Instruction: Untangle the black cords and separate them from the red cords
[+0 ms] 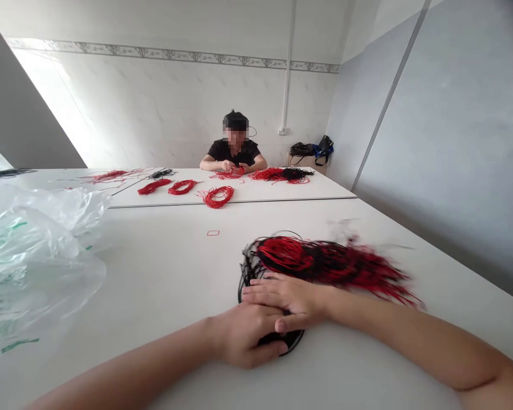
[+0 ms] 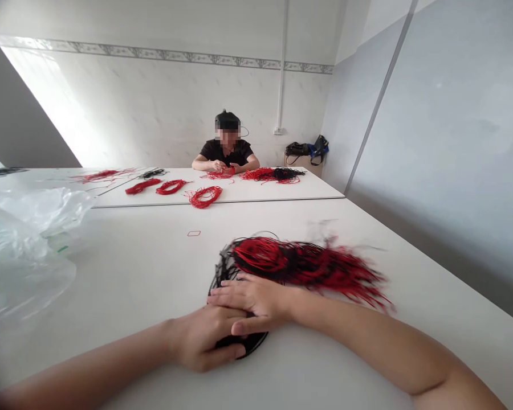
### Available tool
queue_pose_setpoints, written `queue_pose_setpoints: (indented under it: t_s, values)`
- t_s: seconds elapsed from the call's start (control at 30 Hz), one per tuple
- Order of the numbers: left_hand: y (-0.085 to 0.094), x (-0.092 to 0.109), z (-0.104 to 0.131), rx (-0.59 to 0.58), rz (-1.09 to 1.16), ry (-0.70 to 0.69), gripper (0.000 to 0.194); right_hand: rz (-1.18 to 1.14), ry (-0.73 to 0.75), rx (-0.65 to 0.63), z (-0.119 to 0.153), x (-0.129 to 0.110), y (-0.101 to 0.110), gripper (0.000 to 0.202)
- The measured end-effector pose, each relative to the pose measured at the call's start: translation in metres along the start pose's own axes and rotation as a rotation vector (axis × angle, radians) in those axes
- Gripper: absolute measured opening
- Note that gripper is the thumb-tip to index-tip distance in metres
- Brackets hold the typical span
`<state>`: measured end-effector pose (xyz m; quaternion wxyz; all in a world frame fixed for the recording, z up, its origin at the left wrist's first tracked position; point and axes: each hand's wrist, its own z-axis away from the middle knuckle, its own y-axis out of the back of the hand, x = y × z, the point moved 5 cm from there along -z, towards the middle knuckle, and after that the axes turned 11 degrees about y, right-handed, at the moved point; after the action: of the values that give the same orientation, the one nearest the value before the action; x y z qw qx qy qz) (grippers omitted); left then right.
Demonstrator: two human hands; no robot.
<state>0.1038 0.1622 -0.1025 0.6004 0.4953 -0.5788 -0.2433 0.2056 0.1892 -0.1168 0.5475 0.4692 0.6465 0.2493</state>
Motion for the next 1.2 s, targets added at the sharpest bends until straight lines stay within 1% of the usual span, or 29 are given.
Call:
queue_pose_setpoints:
  t_s: [0.13, 0.23, 0.3, 0.4, 0.47, 0.53, 0.6, 0.63, 0.67, 0.73, 0.77, 0.83, 0.87, 0.93, 0.97, 1.03, 1.1, 1.13, 1.2]
  values:
    - [0.001, -0.007, -0.001, 0.004, -0.019, 0.048, 0.018, -0.016, -0.052, 0.001, 0.002, 0.014, 0.004, 0.073]
    - [-0.001, -0.011, -0.002, -0.001, -0.028, 0.057, 0.014, -0.019, -0.061, 0.003, 0.003, 0.016, 0.005, 0.074]
    - [-0.004, -0.012, -0.002, -0.006, -0.017, 0.054, 0.016, -0.026, -0.053, 0.007, 0.003, 0.015, 0.004, 0.077]
    - [-0.007, -0.013, -0.001, 0.011, -0.029, 0.067, 0.025, -0.012, -0.038, 0.012, 0.003, 0.014, 0.001, 0.078]
    - [-0.008, -0.013, -0.001, 0.029, -0.056, 0.076, 0.032, 0.065, -0.025, 0.094, 0.004, 0.015, 0.006, 0.074]
    - [-0.008, -0.012, 0.0, 0.019, -0.085, 0.072, 0.036, 0.214, -0.053, 0.254, 0.01, 0.021, 0.02, 0.065]
    - [-0.008, -0.009, -0.001, -0.01, -0.11, 0.057, 0.039, 0.391, -0.143, 0.404, 0.022, 0.035, 0.037, 0.055]
    - [-0.008, -0.008, -0.001, -0.027, -0.118, 0.047, 0.04, 0.469, -0.204, 0.441, 0.029, 0.045, 0.046, 0.051]
    - [-0.008, -0.006, -0.001, -0.041, -0.12, 0.038, 0.042, 0.541, -0.256, 0.438, 0.036, 0.055, 0.052, 0.049]
    - [-0.008, -0.001, -0.001, -0.056, -0.092, 0.021, 0.043, 0.64, -0.363, 0.348, 0.049, 0.078, 0.061, 0.05]
    - [-0.009, 0.003, 0.0, -0.06, -0.062, 0.007, 0.042, 0.658, -0.418, 0.3, 0.055, 0.089, 0.063, 0.051]
    - [-0.01, 0.013, 0.0, -0.067, 0.017, -0.039, 0.037, 0.691, -0.503, 0.268, 0.064, 0.103, 0.067, 0.052]
    - [-0.011, 0.019, 0.001, -0.072, 0.056, -0.067, 0.033, 0.719, -0.519, 0.281, 0.065, 0.105, 0.068, 0.052]
    - [-0.014, 0.031, 0.002, -0.084, 0.115, -0.125, 0.023, 0.786, -0.506, 0.328, 0.064, 0.104, 0.07, 0.052]
    - [-0.016, 0.036, 0.003, -0.091, 0.129, -0.149, 0.018, 0.805, -0.485, 0.326, 0.061, 0.103, 0.069, 0.053]
    - [-0.02, 0.043, 0.003, -0.097, 0.139, -0.186, 0.014, 0.774, -0.465, 0.259, 0.054, 0.103, 0.065, 0.052]
    - [-0.021, 0.046, 0.002, -0.09, 0.149, -0.183, 0.016, 0.703, -0.492, 0.177, 0.051, 0.107, 0.06, 0.049]
    - [-0.021, 0.044, 0.001, -0.08, 0.16, -0.158, 0.019, 0.676, -0.52, 0.161, 0.051, 0.11, 0.06, 0.048]
    - [-0.018, 0.04, -0.002, -0.083, 0.216, -0.089, 0.025, 0.659, -0.593, 0.179, 0.056, 0.117, 0.061, 0.048]
